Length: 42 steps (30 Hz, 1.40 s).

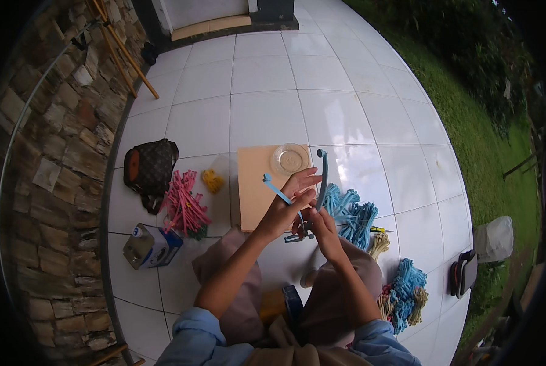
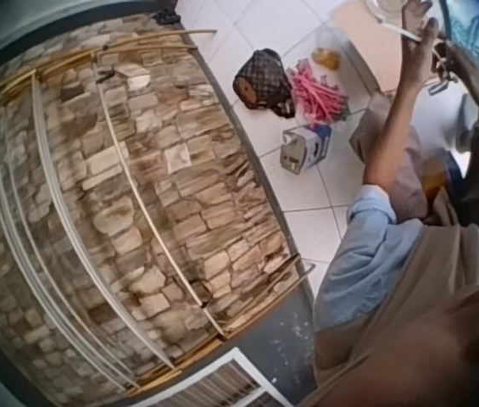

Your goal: The person separates blue plastic straps from a bundle, applies a substance from a glass dish to the strap ends by hand, and organizes them on a cardboard box.

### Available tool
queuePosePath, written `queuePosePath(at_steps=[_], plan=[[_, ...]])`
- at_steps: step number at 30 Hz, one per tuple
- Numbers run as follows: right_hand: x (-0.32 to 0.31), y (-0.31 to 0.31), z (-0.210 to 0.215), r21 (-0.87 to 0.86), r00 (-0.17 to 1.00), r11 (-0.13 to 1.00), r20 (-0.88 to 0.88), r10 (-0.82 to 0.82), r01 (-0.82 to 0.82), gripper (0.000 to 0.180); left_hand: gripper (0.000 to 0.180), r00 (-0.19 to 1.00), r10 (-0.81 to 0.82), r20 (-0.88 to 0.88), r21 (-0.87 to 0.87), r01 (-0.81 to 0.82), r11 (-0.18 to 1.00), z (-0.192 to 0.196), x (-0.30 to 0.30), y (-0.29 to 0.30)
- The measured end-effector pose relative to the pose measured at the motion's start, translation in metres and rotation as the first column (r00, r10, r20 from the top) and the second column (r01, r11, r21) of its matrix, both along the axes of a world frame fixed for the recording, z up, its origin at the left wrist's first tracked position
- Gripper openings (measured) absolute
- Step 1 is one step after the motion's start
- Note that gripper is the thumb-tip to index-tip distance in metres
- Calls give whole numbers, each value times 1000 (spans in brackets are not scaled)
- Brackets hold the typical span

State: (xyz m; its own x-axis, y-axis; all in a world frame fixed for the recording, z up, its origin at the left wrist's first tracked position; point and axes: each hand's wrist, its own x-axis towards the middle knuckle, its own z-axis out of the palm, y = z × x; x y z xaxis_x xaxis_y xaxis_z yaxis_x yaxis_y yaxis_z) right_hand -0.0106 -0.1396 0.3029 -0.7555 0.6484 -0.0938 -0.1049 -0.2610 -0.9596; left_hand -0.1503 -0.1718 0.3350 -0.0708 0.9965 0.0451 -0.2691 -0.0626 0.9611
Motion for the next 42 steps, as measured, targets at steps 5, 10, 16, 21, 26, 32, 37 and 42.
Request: queuePosePath(at_steps=[5, 10, 16, 21, 26, 32, 37, 42], plan=[[-2, 13, -3, 269, 978, 951, 102, -183, 150, 45, 49, 921, 306, -240, 34, -307, 951, -43, 13, -7], [2, 17, 3, -106, 970, 965, -17, -244, 241, 44, 36, 929, 321, -185, 94, -308, 947, -57, 54, -12], [11, 33, 6, 88, 917, 913, -24, -398, 398, 23, 31, 698, 311, -645, 184, -253, 950, -47, 37, -13], [34, 52, 18, -139, 845, 858, -156, -511, 494, 29, 47, 376, 319, -870, 272, -173, 947, -51, 36, -22], [44, 55, 28, -79, 829, 854, -209, -518, 514, 32, 48, 354, 297, -887, 241, -194, 951, -47, 34, -25], [45, 56, 33, -32, 860, 878, -188, -474, 477, 52, 49, 307, 353, -884, 317, -161, 935, -41, 28, -24], [43, 58, 30, -16, 822, 842, -203, -531, 540, 55, 43, 464, 409, -785, 400, -124, 908, -50, 27, -20], [40, 57, 31, -81, 834, 872, -262, -486, 483, 58, 24, 880, 339, -334, -4, -361, 933, -49, 28, -20]])
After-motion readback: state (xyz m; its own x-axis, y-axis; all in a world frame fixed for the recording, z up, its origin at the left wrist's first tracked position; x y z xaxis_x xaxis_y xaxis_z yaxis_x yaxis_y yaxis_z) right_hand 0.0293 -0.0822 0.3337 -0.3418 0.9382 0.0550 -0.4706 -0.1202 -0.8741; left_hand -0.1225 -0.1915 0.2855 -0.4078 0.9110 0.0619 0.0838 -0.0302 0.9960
